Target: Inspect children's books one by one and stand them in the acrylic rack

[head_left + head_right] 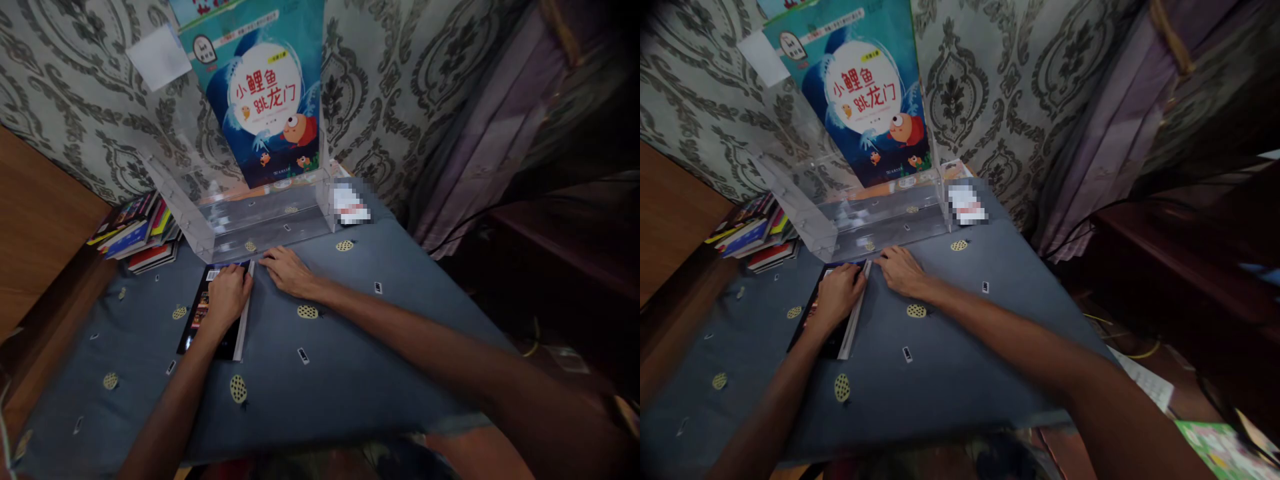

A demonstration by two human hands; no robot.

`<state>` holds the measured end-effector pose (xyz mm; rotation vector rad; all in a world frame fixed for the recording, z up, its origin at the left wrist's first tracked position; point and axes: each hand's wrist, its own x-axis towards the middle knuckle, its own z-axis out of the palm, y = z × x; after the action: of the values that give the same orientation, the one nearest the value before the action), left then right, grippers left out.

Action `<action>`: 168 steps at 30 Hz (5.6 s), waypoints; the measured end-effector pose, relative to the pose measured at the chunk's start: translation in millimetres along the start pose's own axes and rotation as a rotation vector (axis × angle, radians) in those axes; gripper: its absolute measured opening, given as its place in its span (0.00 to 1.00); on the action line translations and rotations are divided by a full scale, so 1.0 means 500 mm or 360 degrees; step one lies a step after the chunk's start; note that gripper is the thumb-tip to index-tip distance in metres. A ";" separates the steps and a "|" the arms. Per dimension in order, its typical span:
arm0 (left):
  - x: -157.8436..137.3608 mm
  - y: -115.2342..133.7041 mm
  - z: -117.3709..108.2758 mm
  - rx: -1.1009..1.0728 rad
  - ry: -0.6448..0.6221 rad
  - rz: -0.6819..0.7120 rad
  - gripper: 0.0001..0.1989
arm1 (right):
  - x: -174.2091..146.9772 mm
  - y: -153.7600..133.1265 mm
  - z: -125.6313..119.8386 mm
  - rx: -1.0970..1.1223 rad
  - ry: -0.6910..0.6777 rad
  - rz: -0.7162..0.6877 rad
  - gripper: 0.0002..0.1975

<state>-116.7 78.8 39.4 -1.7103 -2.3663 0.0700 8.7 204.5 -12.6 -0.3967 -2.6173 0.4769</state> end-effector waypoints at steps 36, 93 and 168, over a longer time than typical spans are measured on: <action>-0.029 0.007 0.020 -0.0045 0.0098 -0.0004 0.09 | 0.001 -0.021 -0.001 -0.0331 -0.0218 -0.0119 0.20; -0.246 -0.098 0.061 -0.0673 0.0399 0.0653 0.14 | -0.131 -0.113 0.000 -0.0013 -0.0286 -0.0628 0.22; -0.107 -0.133 0.063 -0.0614 0.0207 0.0329 0.15 | -0.011 -0.063 0.017 -0.0492 -0.0131 -0.0116 0.19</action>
<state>-169.1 9.7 11.8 -2.0521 -2.2053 -0.4789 3.0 171.8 -9.5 -0.3840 -2.7803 0.0634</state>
